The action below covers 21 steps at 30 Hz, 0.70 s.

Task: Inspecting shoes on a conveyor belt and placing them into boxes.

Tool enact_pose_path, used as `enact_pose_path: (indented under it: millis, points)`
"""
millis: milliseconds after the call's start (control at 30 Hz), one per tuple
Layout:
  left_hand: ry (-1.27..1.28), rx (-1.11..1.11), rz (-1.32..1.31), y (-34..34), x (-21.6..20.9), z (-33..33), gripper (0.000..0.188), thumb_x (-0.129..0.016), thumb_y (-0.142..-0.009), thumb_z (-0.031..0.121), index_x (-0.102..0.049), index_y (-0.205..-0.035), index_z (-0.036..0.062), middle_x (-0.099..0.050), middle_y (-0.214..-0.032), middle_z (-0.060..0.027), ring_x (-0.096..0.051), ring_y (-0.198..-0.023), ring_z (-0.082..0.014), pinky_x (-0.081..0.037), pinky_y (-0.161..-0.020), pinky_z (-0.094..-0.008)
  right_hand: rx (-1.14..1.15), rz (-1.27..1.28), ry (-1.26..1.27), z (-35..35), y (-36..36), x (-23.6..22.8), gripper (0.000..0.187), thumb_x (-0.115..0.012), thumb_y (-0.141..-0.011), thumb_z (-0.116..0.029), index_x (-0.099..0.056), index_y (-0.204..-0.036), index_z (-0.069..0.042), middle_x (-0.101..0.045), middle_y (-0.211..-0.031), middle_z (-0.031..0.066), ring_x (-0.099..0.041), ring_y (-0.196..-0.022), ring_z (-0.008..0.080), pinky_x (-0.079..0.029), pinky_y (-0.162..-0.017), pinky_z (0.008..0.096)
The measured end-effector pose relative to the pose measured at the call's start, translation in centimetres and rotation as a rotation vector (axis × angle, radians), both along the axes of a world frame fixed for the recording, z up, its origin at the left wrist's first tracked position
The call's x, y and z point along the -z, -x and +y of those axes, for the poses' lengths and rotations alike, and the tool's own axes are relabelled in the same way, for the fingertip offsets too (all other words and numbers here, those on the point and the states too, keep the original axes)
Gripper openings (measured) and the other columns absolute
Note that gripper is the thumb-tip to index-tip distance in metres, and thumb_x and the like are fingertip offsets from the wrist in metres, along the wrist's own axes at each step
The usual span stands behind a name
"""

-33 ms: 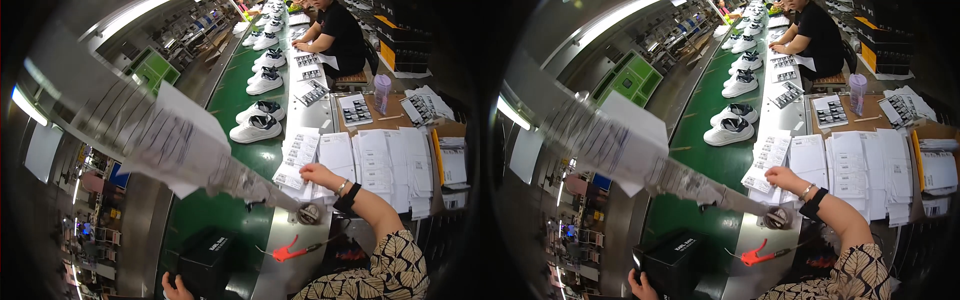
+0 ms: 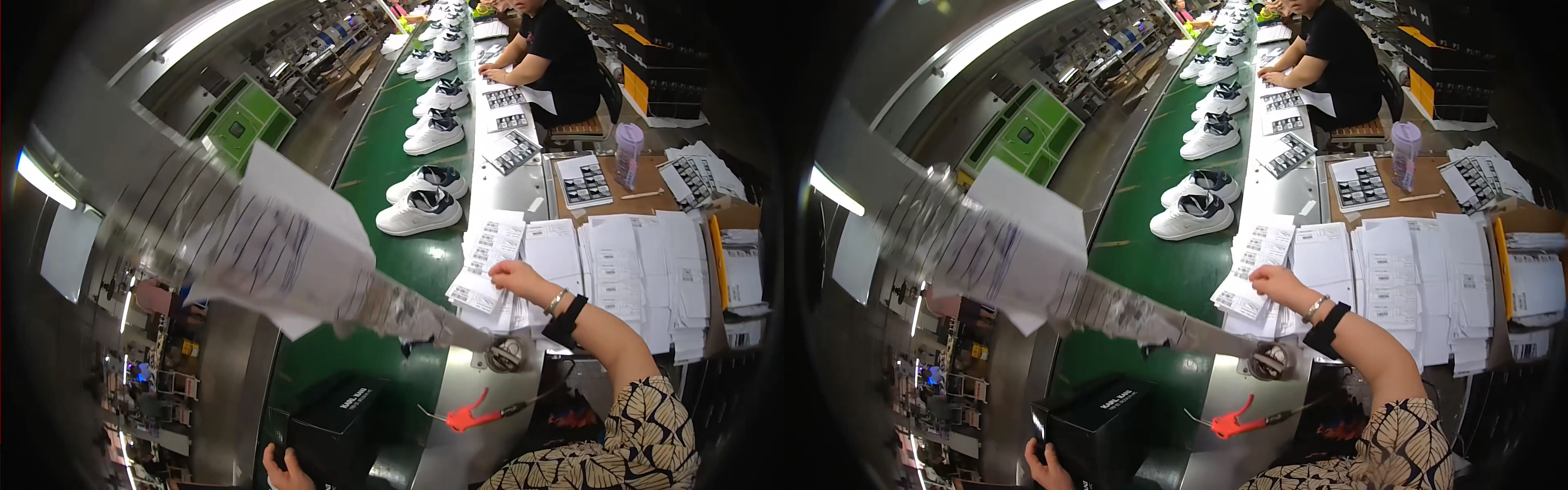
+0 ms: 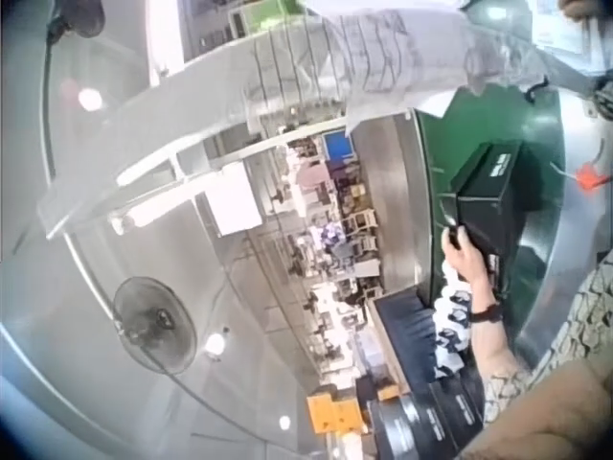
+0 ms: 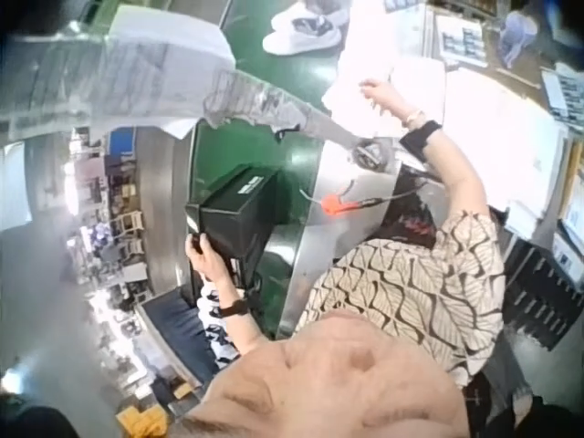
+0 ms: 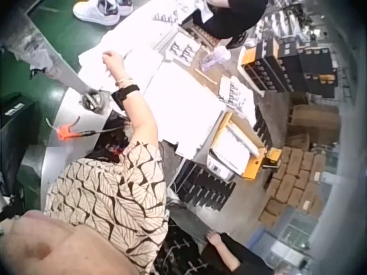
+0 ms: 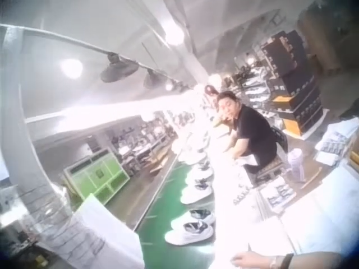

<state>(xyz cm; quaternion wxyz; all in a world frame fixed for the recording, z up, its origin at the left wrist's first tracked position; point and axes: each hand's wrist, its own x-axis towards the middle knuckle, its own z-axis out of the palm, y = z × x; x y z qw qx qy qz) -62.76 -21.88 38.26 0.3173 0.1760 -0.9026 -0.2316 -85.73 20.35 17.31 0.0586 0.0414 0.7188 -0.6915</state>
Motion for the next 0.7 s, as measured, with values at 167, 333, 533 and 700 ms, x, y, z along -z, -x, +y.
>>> enact_pose_path:
  millis: [167,333,533,700]
  points:
    - [0.139,0.065,-0.137,4.1,1.1,0.6,0.036,-0.064,-0.082,0.018,-0.055,-0.111,-0.002,-0.06,-0.104,-0.0164,-0.055,-0.095,-0.0253,-0.042,-0.087,-0.0317,0.1,0.088,-0.047,0.1,9.9,0.7,0.023,-0.056,-0.077,-0.016,-0.063,-0.093,-0.002,-0.064,-0.077,0.0078,-0.06,-0.071,0.0157,-0.047,-0.066,0.0275]
    - [0.207,0.033,-0.168,4.4,2.5,-1.8,0.042,-0.067,-0.074,0.021,-0.055,-0.108,-0.0013,-0.058,-0.1,-0.0173,-0.056,-0.092,-0.0312,-0.043,-0.08,-0.0376,0.128,0.086,-0.121,-3.4,17.4,-0.4,0.035,-0.059,-0.074,-0.021,-0.058,-0.106,-0.005,-0.063,-0.087,0.0113,-0.061,-0.08,0.0227,-0.047,-0.071,0.0319]
    - [0.482,0.014,-0.332,3.2,2.0,-1.3,0.038,-0.061,-0.08,0.017,-0.054,-0.112,-0.0027,-0.057,-0.11,-0.0211,-0.053,-0.102,-0.0334,-0.04,-0.09,-0.0383,0.226,0.022,-0.165,-5.4,24.2,2.4,0.061,-0.062,-0.07,-0.032,-0.047,-0.125,-0.012,-0.052,-0.118,0.0217,-0.05,-0.111,0.0333,-0.04,-0.093,0.0349]
    - [0.67,0.116,-0.326,3.4,2.4,-1.1,0.037,-0.063,-0.078,0.017,-0.055,-0.109,-0.002,-0.058,-0.107,-0.0188,-0.055,-0.098,-0.0321,-0.042,-0.086,-0.0383,0.104,-0.08,-0.151,-5.6,26.8,4.0,0.074,-0.063,-0.067,-0.035,-0.043,-0.127,0.002,-0.039,-0.132,0.0239,-0.037,-0.124,0.0324,-0.032,-0.1,0.0343]
